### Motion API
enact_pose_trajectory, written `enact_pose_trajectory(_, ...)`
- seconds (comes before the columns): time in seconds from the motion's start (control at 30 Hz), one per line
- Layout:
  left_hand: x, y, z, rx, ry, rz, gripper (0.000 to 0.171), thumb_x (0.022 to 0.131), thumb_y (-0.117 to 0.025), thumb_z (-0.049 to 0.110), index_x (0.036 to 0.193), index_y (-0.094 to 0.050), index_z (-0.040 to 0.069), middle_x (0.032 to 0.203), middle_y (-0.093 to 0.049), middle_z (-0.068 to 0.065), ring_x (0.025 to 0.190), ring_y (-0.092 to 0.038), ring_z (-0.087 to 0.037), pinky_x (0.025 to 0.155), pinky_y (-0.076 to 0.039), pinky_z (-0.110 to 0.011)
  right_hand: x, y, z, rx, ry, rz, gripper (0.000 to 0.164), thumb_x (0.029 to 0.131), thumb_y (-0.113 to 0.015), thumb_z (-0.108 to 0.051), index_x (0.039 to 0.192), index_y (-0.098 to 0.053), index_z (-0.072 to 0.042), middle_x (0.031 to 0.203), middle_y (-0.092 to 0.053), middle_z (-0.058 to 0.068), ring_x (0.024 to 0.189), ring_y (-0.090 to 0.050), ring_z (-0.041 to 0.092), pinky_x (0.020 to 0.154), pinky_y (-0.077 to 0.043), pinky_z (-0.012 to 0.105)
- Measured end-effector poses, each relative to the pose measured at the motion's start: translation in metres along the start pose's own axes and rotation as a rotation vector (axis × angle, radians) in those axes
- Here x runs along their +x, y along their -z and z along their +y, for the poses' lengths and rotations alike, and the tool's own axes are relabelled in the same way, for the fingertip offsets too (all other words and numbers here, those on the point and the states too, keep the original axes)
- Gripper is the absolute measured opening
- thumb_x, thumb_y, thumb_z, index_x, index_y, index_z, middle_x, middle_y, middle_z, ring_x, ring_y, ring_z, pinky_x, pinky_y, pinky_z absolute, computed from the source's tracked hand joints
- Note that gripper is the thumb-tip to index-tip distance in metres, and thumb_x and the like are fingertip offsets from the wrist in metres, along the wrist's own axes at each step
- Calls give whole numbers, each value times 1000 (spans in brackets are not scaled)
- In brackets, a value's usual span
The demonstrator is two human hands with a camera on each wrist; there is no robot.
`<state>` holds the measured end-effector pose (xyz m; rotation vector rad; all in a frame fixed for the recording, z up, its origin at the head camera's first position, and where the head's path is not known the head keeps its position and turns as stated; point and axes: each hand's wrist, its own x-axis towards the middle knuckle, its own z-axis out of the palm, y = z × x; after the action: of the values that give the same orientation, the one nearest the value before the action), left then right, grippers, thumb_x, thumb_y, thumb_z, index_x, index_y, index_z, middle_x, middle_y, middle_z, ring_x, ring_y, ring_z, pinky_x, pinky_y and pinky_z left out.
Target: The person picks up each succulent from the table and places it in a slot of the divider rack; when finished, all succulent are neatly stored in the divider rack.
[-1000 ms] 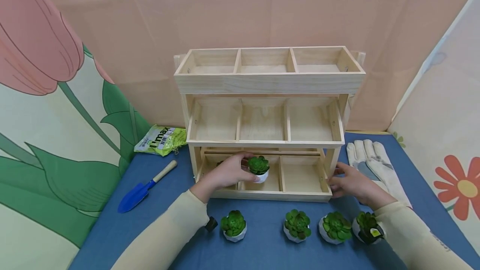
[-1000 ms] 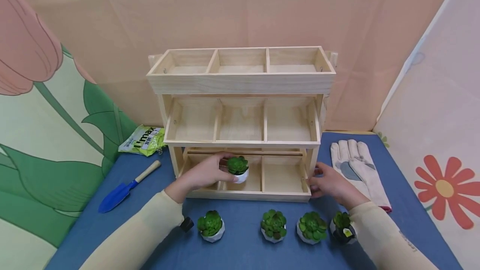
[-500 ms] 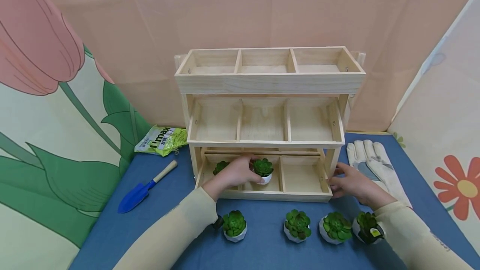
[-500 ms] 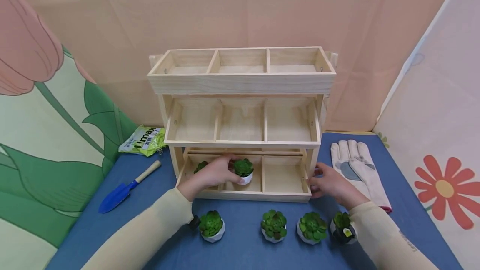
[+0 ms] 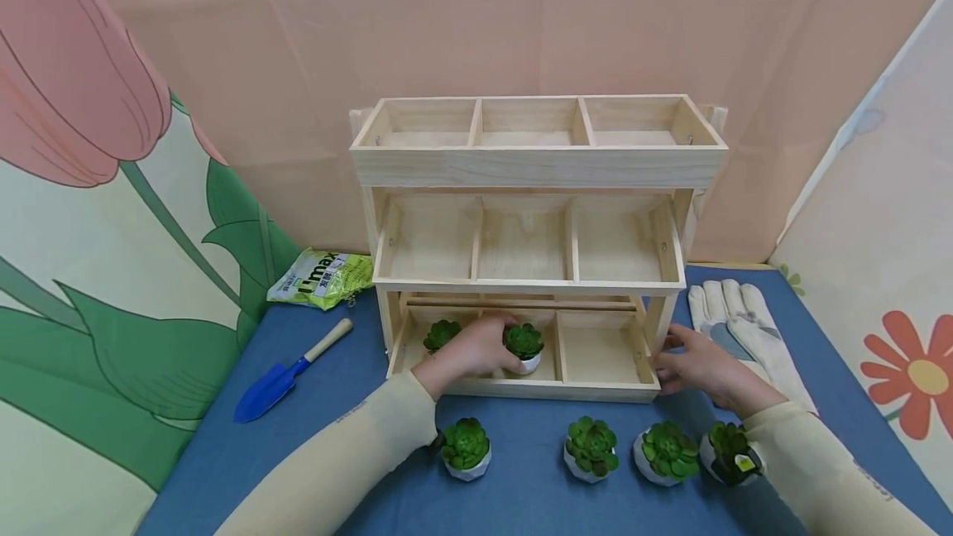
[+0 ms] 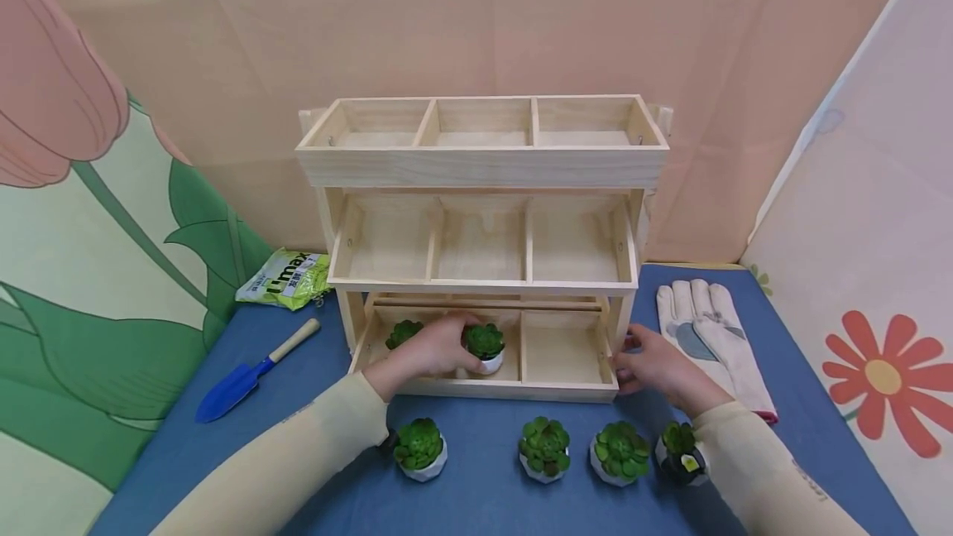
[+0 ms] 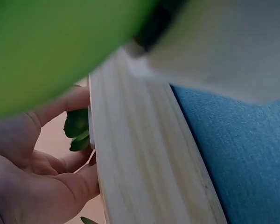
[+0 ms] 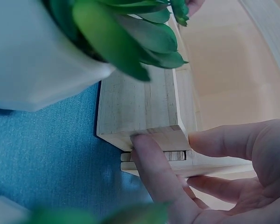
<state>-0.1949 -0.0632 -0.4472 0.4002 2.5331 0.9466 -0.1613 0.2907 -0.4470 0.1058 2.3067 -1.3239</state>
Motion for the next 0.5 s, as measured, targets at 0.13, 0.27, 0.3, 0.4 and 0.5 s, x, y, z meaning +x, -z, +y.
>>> enact_pose_trajectory(0.13, -3, 0, 3, 9, 13, -7, 80, 86, -90, 25, 156, -53, 8, 134, -72, -13, 93, -70, -22, 94, -58, -42, 0, -1, 0, -8, 5, 1, 71, 107, -58, -10, 163, -20, 11, 146, -40, 41, 96, -76, 23, 82, -69, 45)
enact_pose_trajectory(0.27, -5, 0, 5, 11, 13, -9, 80, 88, -89, 24, 157, -52, 7, 127, -74, -13, 81, -70, -21, 87, -57, -39, 0, -1, 0, -14, 7, 5, 70, 107, -57, -10, 163, -21, 12, 146, -42, 41, 95, -77, 22, 82, -69, 46)
enact_pose_trajectory(0.3, -5, 0, 6, 20, 9, -5, 79, 88, -89, 23, 156, -53, 6, 128, -74, -13, 84, -69, -21, 87, -58, -39, -1, -1, 0, -14, 6, 6, 70, 107, -57, -10, 163, -21, 12, 146, -42, 41, 94, -77, 22, 82, -69, 46)
enact_pose_trajectory(0.4, -7, -1, 7, 48, -2, 13, 76, 88, -89, 23, 154, -55, 6, 135, -72, -14, 101, -71, -24, 95, -59, -43, -1, -2, -1, -16, 3, 8, 70, 107, -57, -10, 163, -21, 11, 145, -42, 41, 94, -76, 22, 82, -69, 45)
enact_pose_trajectory(0.5, -9, -1, 7, 63, -15, 40, 75, 88, -89, 26, 152, -57, 7, 145, -68, -14, 119, -68, -28, 105, -58, -48, 0, -1, -1, -22, -2, 9, 70, 107, -57, -10, 163, -21, 11, 145, -42, 40, 95, -75, 22, 82, -69, 45)
